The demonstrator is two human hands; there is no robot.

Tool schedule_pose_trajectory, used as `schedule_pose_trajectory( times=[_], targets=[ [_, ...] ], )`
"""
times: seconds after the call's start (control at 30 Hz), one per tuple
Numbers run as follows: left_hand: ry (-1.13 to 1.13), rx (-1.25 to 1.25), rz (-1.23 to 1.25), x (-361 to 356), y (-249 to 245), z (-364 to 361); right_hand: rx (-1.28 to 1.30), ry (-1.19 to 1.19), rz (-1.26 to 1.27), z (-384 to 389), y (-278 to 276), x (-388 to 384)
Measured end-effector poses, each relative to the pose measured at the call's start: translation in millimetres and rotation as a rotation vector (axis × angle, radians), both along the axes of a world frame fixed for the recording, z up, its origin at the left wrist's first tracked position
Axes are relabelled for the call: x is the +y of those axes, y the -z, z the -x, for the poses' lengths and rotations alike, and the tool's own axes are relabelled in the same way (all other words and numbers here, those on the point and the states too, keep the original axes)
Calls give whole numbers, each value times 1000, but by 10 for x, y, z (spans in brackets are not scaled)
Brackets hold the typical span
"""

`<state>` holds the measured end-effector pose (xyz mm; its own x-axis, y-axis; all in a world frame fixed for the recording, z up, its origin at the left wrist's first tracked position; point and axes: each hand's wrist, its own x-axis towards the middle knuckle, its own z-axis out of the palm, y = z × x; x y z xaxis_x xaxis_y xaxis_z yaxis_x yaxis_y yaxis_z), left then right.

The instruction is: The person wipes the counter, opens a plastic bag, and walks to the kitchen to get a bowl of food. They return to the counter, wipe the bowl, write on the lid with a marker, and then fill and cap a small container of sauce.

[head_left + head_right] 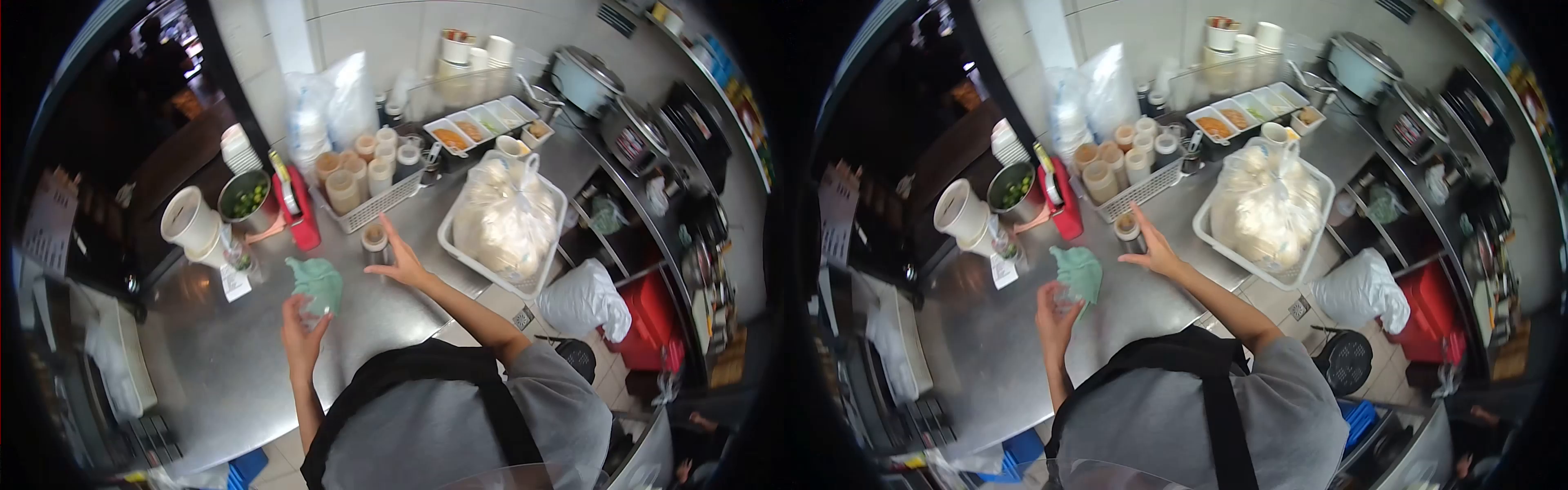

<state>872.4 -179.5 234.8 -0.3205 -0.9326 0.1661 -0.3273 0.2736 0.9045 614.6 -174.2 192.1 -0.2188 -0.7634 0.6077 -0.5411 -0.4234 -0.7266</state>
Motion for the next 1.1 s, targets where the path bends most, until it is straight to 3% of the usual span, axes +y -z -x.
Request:
schedule_pose_trajectory(
  times=[0.1,0.13,0.2,0.33,0.43,0.73,1.1],
  targets=[
    [1,-47,91,-172,25,139,-136,-120,-304,24,87,-66],
    [-15,-73,91,-220,38,175,-97,-158,-281,13,73,-124],
    [-43,-136,249,-311,91,216,257,-175,-303,-4,-76,-191],
    [-116,-230,263,-360,143,300,837,-164,-141,-108,-494,-203],
    [-133,-300,251,-329,162,341,1050,-96,25,-165,-588,-253],
    [-133,-233,198,-253,141,361,1195,-150,232,-224,-872,-411],
    [-138,-104,209,-272,221,412,1225,-152,200,-186,-977,-417]
  ],
)
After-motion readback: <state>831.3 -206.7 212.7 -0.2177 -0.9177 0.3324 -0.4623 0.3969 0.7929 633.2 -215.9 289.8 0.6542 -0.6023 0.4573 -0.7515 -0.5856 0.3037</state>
